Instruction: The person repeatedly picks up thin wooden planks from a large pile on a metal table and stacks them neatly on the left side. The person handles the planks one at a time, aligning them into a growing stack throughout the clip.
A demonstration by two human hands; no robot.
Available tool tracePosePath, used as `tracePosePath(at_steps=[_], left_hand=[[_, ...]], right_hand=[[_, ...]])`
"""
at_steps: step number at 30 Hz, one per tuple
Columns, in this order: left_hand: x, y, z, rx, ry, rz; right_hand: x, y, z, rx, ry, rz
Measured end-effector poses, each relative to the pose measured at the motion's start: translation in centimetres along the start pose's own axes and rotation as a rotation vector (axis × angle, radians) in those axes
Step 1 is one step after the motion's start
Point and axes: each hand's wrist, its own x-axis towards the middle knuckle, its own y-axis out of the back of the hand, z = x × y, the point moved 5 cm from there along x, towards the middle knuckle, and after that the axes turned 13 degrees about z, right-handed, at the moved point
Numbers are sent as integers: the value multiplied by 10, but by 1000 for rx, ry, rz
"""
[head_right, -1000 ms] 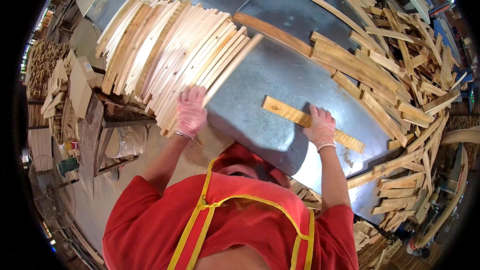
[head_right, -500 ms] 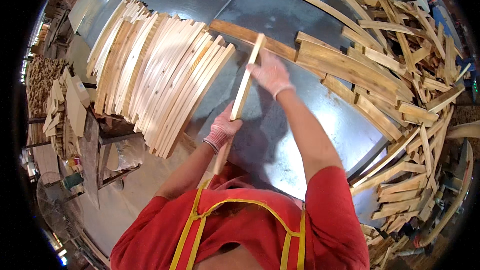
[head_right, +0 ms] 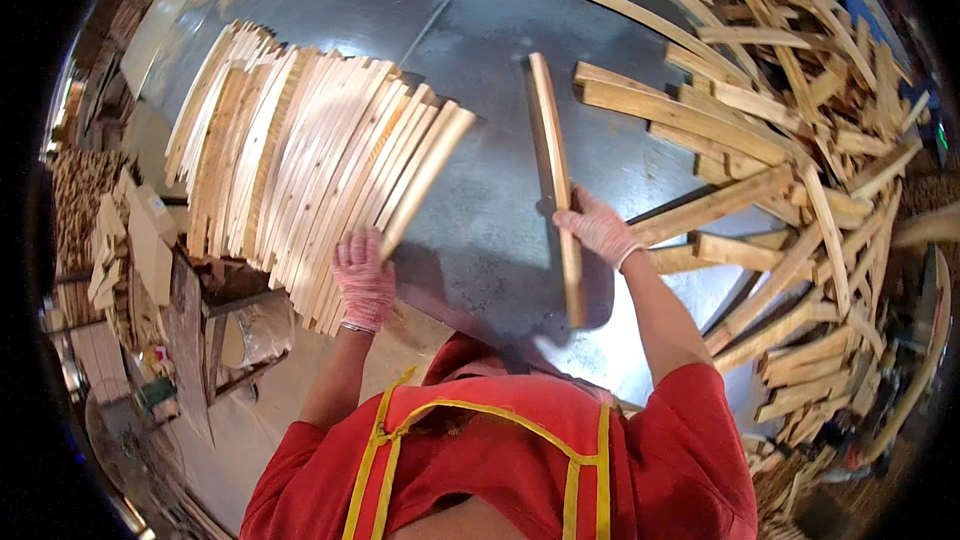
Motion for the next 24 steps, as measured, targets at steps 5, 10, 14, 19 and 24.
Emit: tracePosePath(at_steps=[5,10,14,19,24], left_hand=[[27,2,35,-263,90,-157],[48,-16,111,-447,137,-454],[45,-23,93,-255,-132,-253],[13,-30,11,106,-328,142],[32,-4,57,13,-134,-219]], right_hand=[[-69,-86,1,354,-195,127],[-102,-193,-66,135,101,-138],[-142,-161,-78,-32,160,-270],[-170,-13,6,195,-87,268],[-257,173,172,-331,-369,1385]])
